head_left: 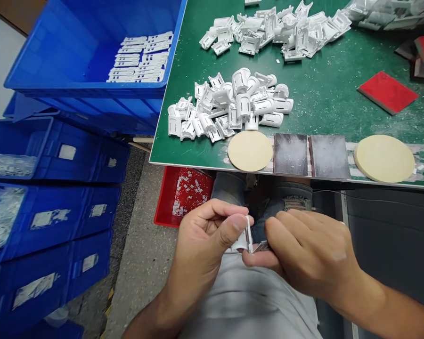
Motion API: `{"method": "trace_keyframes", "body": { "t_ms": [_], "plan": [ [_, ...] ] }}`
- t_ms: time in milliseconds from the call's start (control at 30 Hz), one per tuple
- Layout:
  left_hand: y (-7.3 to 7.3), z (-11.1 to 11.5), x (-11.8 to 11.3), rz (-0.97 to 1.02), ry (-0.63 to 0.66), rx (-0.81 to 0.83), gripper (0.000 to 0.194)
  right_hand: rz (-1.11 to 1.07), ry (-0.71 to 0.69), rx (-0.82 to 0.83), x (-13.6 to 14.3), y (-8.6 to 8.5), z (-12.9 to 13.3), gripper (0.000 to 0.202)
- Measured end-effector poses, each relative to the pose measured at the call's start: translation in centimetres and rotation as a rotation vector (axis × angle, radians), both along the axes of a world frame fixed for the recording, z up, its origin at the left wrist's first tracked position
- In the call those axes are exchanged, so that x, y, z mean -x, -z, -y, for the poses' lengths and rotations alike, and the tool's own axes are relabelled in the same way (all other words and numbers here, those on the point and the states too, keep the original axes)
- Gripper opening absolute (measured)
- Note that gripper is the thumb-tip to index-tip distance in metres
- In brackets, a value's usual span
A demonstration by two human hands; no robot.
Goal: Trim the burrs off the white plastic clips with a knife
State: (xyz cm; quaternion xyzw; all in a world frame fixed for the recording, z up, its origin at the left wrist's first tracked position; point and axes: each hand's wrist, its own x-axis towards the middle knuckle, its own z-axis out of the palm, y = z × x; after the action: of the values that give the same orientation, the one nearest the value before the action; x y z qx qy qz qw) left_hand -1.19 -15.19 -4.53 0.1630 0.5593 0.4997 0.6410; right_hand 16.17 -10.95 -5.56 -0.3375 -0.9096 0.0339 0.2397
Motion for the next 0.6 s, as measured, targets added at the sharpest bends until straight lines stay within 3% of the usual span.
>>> {"method": "trace_keyframes", "body": {
  "t_ms": [100, 167, 300, 400, 500, 600],
  "plan": [
    [0.1, -0.1, -0.1, 0.004, 0.007, -0.007, 0.013, -0.074, -0.042, 0.074, -0.1, 0.3, 0.2, 0.055],
    [0.0, -0.1, -0.3, -0.038, -0.008, -0.037, 0.011, -0.204, -0.095, 0.261, -0.1, 0.4, 0.4, 0.054],
    [-0.3, 0.0, -0.7, -0.114, -0.011, -0.157, 0.008, -0.447, -0.134, 0.975, 0.3, 0.0, 0.6, 0.041],
    [-0.4, 0.0, -0.6, 0.074, 0.092, -0.204, 0.019, -0.544, -0.096, 1.376, 0.6, -0.5, 0.7, 0.039],
    [-0.3, -0.2, -0.3, 0.260, 0.168, -0.175, 0.016, -0.543, -0.095, 1.458, 0.5, -0.8, 0.8, 0.039],
    [0.1, -0.4, -0.1, 0.326, 0.141, -0.144, 0.019, -0.488, -0.109, 1.183, 0.1, -0.8, 0.7, 0.031]
  ]
}}
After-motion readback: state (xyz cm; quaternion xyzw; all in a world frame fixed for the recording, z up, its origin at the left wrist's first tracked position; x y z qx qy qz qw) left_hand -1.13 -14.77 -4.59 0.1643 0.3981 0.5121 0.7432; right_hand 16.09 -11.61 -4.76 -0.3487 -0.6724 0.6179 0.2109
